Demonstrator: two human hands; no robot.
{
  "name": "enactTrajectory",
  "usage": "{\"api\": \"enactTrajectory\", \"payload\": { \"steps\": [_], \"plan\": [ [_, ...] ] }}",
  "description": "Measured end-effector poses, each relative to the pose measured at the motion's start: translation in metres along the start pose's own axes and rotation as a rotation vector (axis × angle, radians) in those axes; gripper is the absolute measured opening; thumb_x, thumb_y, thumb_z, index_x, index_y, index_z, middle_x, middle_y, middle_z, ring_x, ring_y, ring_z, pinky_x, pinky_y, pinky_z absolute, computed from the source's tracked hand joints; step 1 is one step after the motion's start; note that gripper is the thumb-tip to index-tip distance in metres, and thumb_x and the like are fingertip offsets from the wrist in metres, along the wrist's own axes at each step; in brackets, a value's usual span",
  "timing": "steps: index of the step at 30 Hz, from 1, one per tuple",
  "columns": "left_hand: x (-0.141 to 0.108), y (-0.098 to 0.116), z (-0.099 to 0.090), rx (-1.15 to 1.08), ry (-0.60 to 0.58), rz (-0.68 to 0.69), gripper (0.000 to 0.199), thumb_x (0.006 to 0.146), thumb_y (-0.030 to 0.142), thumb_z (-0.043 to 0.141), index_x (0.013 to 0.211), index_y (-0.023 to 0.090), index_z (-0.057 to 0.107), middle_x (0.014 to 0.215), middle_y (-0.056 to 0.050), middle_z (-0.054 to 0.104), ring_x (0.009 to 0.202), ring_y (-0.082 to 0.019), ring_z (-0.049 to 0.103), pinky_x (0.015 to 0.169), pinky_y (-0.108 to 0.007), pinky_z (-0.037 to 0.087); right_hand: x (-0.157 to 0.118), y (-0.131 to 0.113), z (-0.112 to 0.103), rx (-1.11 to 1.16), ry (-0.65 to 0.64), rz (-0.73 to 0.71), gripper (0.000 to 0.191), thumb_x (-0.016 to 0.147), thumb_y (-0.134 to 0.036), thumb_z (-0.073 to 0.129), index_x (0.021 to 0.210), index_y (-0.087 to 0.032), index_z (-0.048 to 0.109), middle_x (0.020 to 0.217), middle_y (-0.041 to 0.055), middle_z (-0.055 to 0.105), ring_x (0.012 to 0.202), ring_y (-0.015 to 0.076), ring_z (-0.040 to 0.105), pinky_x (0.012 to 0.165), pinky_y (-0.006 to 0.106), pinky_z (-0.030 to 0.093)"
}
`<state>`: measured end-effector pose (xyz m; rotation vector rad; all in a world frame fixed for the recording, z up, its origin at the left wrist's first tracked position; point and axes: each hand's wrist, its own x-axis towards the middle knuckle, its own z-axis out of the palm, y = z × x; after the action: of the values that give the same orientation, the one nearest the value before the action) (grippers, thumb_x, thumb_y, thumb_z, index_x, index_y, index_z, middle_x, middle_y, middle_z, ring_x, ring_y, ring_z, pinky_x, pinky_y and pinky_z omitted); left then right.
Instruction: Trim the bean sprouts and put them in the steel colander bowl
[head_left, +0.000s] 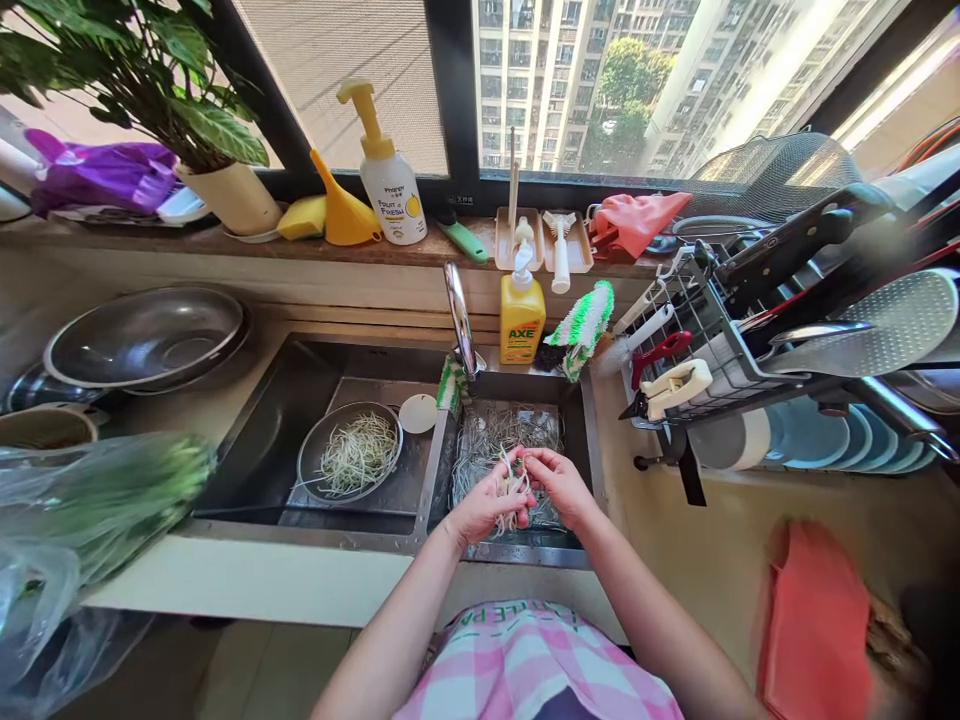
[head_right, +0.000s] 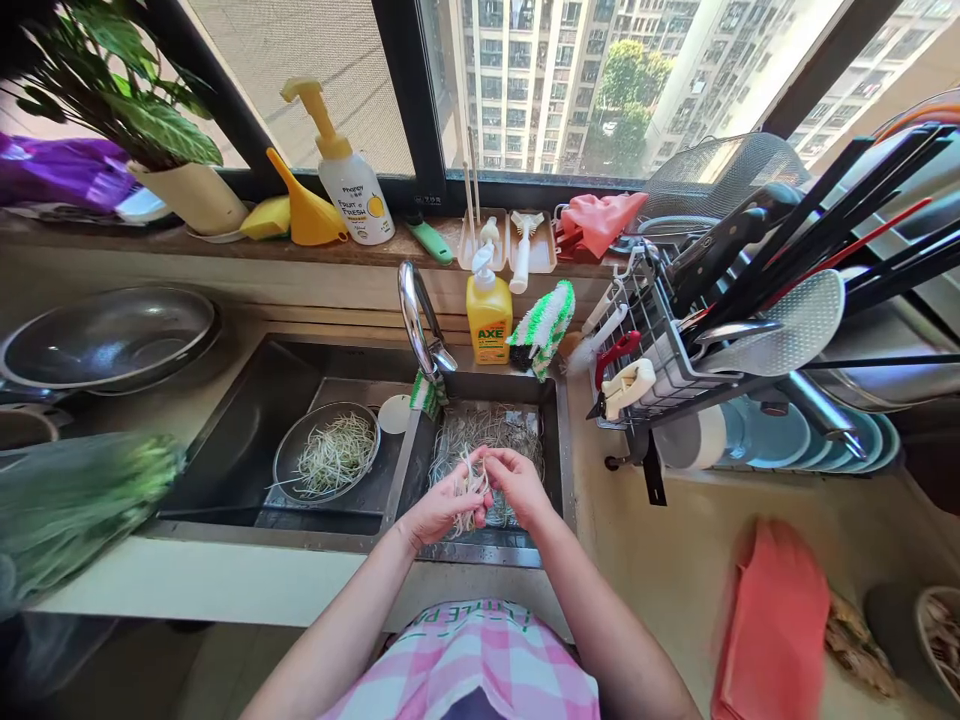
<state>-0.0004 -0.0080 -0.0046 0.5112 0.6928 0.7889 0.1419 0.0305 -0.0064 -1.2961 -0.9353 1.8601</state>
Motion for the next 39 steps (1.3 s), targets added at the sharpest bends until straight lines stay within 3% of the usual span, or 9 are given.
{"api": "enactTrajectory", "payload": {
  "steps": [5, 10, 13, 16, 20, 26, 30, 35, 39],
  "plan": [
    [0.003, -0.003, -0.002, 0.029, 0.08, -0.041, 0.076, 0.069, 0.022, 0.065, 0.133, 0.026, 0.025, 0.077, -0.003, 0.061, 0.055, -0.009, 0.057, 0.055, -0.022, 0.042, 0.002, -0.005, -0.003, -0.168, 0.032, -0.088, 0.026, 0.067, -0.039, 0.062, 0.081, -0.018, 0.062, 0.076, 0.0026, 0.063, 0.066, 0.0134, 0.053, 0.061, 0.025, 0.041],
    [0.009, -0.004, 0.0, 0.072, 0.149, -0.077, 0.053, 0.063, 0.023, 0.07, 0.112, 0.017, 0.049, 0.069, -0.002, 0.061, 0.048, -0.007, 0.053, 0.05, -0.02, 0.039, 0.009, -0.003, -0.001, -0.5, 0.145, -0.178, 0.033, 0.073, -0.048, 0.053, 0.079, -0.017, 0.064, 0.079, 0.0039, 0.062, 0.073, 0.0164, 0.054, 0.068, 0.027, 0.04],
    [0.011, -0.004, 0.003, 0.134, 0.139, -0.103, 0.044, 0.061, 0.023, 0.071, 0.101, 0.015, 0.053, 0.067, -0.001, 0.061, 0.047, -0.007, 0.053, 0.05, -0.02, 0.039, 0.013, -0.003, 0.0, -0.627, 0.062, -0.091, 0.043, 0.075, -0.054, 0.047, 0.065, -0.015, 0.063, 0.066, 0.0032, 0.06, 0.063, 0.0144, 0.051, 0.058, 0.025, 0.036],
    [0.01, -0.004, 0.003, 0.203, 0.153, -0.145, 0.036, 0.059, 0.024, 0.071, 0.089, 0.014, 0.054, 0.068, -0.001, 0.06, 0.048, -0.008, 0.054, 0.05, -0.022, 0.041, 0.016, -0.003, 0.002, -0.552, -0.104, 0.05, 0.04, 0.072, -0.051, 0.052, 0.061, -0.014, 0.061, 0.054, 0.0002, 0.056, 0.052, 0.0105, 0.046, 0.05, 0.022, 0.032],
    [0.008, -0.005, 0.0, 0.166, 0.12, -0.181, 0.031, 0.059, 0.024, 0.071, 0.083, 0.013, 0.054, 0.07, -0.003, 0.061, 0.051, -0.009, 0.056, 0.051, -0.023, 0.043, 0.018, -0.006, 0.003, -0.38, -0.213, 0.06, 0.028, 0.065, -0.042, 0.062, 0.06, -0.014, 0.06, 0.052, -0.0025, 0.055, 0.048, 0.0078, 0.043, 0.048, 0.02, 0.031],
    [0.004, -0.005, -0.007, 0.044, 0.051, -0.224, 0.041, 0.06, 0.023, 0.071, 0.096, 0.015, 0.054, 0.07, -0.001, 0.061, 0.053, -0.01, 0.058, 0.054, -0.024, 0.046, 0.023, -0.018, -0.002, -0.099, -0.337, 0.173, 0.029, 0.063, -0.041, 0.066, 0.072, -0.015, 0.058, 0.072, 0.0022, 0.066, 0.05, 0.0085, 0.052, 0.042, 0.018, 0.032],
    [0.004, -0.008, -0.009, 0.024, 0.025, -0.246, 0.037, 0.062, 0.023, 0.07, 0.095, 0.013, 0.056, 0.07, -0.003, 0.061, 0.053, -0.01, 0.058, 0.054, -0.024, 0.045, 0.027, -0.023, -0.008, 0.017, -0.252, 0.197, 0.029, 0.063, -0.04, 0.068, 0.076, -0.017, 0.055, 0.075, 0.0025, 0.067, 0.064, 0.0133, 0.062, 0.055, 0.023, 0.046],
    [0.003, -0.014, -0.015, -0.006, 0.033, -0.234, 0.036, 0.063, 0.021, 0.07, 0.096, 0.013, 0.057, 0.07, -0.003, 0.062, 0.055, -0.011, 0.059, 0.055, -0.025, 0.046, 0.032, -0.026, -0.015, 0.118, -0.071, 0.161, 0.029, 0.064, -0.039, 0.069, 0.078, -0.019, 0.052, 0.076, 0.0022, 0.067, 0.067, 0.015, 0.064, 0.061, 0.028, 0.05],
    [0.004, -0.016, -0.017, -0.174, 0.102, -0.185, 0.036, 0.066, 0.018, 0.068, 0.099, 0.015, 0.055, 0.074, -0.003, 0.063, 0.061, -0.013, 0.061, 0.062, -0.029, 0.049, 0.029, -0.021, -0.014, 0.126, 0.075, -0.024, 0.026, 0.07, -0.041, 0.063, 0.081, -0.021, 0.051, 0.083, 0.0039, 0.067, 0.076, 0.0172, 0.064, 0.067, 0.032, 0.05]
  ]
}}
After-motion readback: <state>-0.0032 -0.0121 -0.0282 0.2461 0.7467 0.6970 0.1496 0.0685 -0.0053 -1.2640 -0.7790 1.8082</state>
